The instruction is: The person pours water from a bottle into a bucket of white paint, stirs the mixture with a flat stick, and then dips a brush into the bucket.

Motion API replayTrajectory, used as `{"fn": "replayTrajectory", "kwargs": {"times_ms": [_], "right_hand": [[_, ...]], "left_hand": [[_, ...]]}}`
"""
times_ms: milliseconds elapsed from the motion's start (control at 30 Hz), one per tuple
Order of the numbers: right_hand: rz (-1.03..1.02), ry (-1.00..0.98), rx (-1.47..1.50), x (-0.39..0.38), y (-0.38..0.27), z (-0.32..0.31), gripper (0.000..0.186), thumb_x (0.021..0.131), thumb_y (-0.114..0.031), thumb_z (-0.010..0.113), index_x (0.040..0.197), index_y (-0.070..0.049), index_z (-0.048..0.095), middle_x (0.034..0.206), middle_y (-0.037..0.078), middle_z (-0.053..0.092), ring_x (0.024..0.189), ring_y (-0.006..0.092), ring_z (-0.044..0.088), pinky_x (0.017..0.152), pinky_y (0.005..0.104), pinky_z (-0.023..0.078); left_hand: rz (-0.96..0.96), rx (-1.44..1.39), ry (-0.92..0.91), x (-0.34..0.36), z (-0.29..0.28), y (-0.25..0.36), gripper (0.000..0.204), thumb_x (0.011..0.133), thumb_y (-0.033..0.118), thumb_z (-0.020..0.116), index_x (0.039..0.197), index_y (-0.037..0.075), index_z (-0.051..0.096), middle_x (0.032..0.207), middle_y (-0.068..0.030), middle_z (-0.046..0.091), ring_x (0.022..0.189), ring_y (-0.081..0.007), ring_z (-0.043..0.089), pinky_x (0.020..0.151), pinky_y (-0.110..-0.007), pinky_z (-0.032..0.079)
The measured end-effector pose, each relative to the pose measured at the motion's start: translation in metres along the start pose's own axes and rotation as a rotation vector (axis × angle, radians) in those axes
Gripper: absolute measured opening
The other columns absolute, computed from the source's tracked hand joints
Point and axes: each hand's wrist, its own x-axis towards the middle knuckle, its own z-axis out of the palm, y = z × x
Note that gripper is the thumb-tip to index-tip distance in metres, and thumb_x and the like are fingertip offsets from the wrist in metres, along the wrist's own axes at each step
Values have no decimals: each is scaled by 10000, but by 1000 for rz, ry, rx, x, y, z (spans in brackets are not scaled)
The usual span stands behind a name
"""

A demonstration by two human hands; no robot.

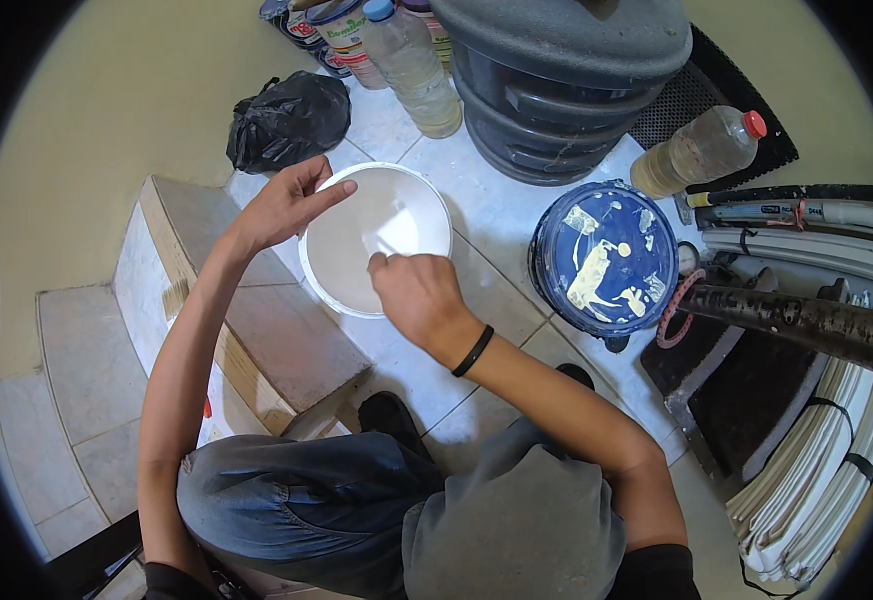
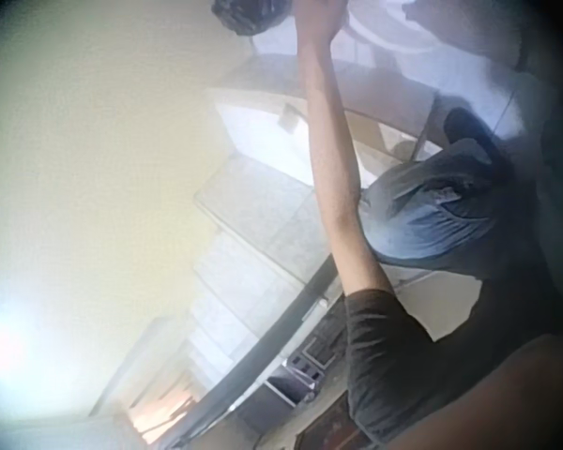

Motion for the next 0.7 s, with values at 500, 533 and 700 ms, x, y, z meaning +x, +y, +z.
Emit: {"fn": "replayTrajectory", "kwargs": {"times_ms": [500, 533, 700], "right_hand": [[-2, 90, -85, 27, 39, -41, 150, 885, -121, 612, 825, -46, 727, 753, 199, 718, 713, 378, 738, 640, 500, 573], [21, 74, -101, 25, 40, -40, 143, 881, -116, 612, 815, -39, 713, 744, 203, 713, 707, 377, 736, 638, 502, 572], [87, -49, -79, -8, 21, -30, 133, 863, -104, 621, 777, -12, 663, 698, 219, 692, 657, 377, 720, 631, 515, 567]], "left_hand": [[2, -9, 12, -8, 1, 1, 481, 978, 439, 746, 770, 115, 457, 684, 70, 423, 633, -45, 392, 544, -254, 336], [8, -8, 12, -8, 3, 5, 489, 976, 443, 747, 766, 114, 452, 683, 68, 419, 635, -47, 390, 545, -255, 336], [35, 65, 33, -8, 10, 14, 528, 967, 469, 748, 741, 110, 434, 652, 55, 399, 607, -53, 380, 517, -271, 323]]}}
